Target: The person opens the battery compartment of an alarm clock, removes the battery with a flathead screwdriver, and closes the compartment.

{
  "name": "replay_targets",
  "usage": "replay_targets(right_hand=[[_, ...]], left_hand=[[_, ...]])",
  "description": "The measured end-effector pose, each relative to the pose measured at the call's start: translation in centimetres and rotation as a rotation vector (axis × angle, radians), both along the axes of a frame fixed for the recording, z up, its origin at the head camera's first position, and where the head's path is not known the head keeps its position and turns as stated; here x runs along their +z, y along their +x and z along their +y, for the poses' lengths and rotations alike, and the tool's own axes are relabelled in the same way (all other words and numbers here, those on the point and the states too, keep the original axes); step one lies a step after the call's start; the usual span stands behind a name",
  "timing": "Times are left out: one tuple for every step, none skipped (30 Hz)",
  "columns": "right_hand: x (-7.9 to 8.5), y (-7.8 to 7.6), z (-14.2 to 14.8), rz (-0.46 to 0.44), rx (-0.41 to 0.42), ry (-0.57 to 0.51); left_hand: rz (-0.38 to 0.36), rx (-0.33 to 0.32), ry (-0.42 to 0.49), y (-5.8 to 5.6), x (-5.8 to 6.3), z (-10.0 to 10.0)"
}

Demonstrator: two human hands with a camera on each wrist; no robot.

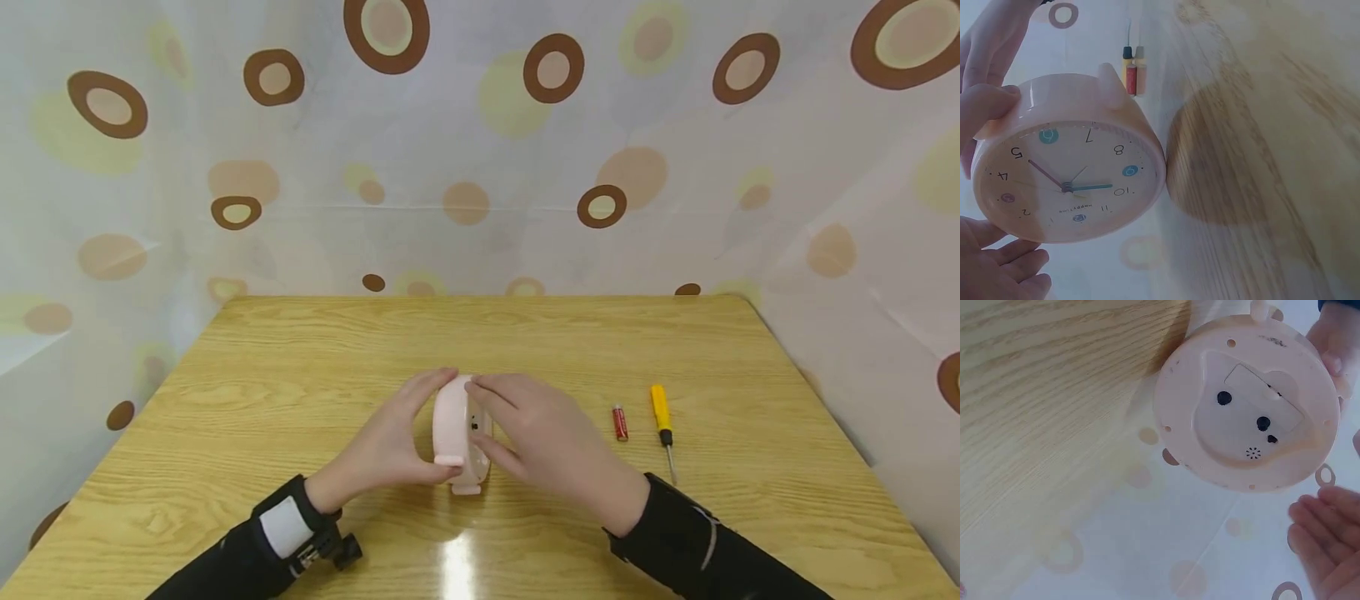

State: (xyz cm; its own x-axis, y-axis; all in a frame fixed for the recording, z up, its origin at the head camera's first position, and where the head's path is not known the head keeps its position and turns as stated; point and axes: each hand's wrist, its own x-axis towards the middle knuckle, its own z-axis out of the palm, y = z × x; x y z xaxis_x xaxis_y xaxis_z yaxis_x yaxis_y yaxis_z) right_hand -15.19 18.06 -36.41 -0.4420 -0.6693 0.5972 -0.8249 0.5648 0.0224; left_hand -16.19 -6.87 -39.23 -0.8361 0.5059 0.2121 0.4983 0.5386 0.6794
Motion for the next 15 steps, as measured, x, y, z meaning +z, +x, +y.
replay_targets(right_hand=[[-0.06,-0.09,-0.09,0.030,0.028,0.004],[-0.13,-0.17,-0.18,0.052,0.052,0.010],[-0.22,-0.23,-0.27,0.067,0.069,0.017],[-0.33,-0.26,-0.33,0.076,0.081,0.025],[-0.43,-0.28,-0.38,0.079,0.089,0.032],[-0.54,-0.29,-0.38,0.078,0.092,0.037],[-0.62,-0.29,-0.36,0.077,0.092,0.043],[-0.68,-0.29,-0.32,0.074,0.090,0.046],[-0.71,-0.28,-0.28,0.070,0.087,0.050],[-0.72,-0.28,-0.23,0.065,0.082,0.053],[-0.70,-0.28,-0.18,0.061,0.076,0.057],[-0.65,-0.27,-0.14,0.054,0.070,0.060],[-0.58,-0.25,-0.13,0.047,0.063,0.065],[-0.49,-0.23,-0.15,0.040,0.055,0.069],[-0.40,-0.21,-0.18,0.031,0.048,0.072]], left_hand=[[-0.001,-0.003,-0.006,0.02,0.02,0.08],[-0.002,-0.006,-0.010,0.04,0.04,0.16],[-0.002,-0.011,-0.011,0.06,0.07,0.24],[0.000,-0.015,-0.015,0.07,0.07,0.33],[0.004,-0.018,-0.017,0.10,0.08,0.40],[0.009,-0.021,-0.016,0.12,0.07,0.47],[0.014,-0.025,-0.015,0.13,0.05,0.54],[0.019,-0.030,-0.013,0.14,0.04,0.61],[0.022,-0.034,-0.013,0.14,0.02,0.66],[0.024,-0.038,-0.011,0.14,-0.02,0.70],[0.023,-0.041,-0.008,0.14,-0.05,0.72],[0.020,-0.044,-0.005,0.13,-0.09,0.74],[0.014,-0.047,-0.001,0.13,-0.12,0.75],[0.007,-0.051,0.006,0.12,-0.14,0.74],[-0.002,-0.054,0.012,0.10,-0.20,0.72]])
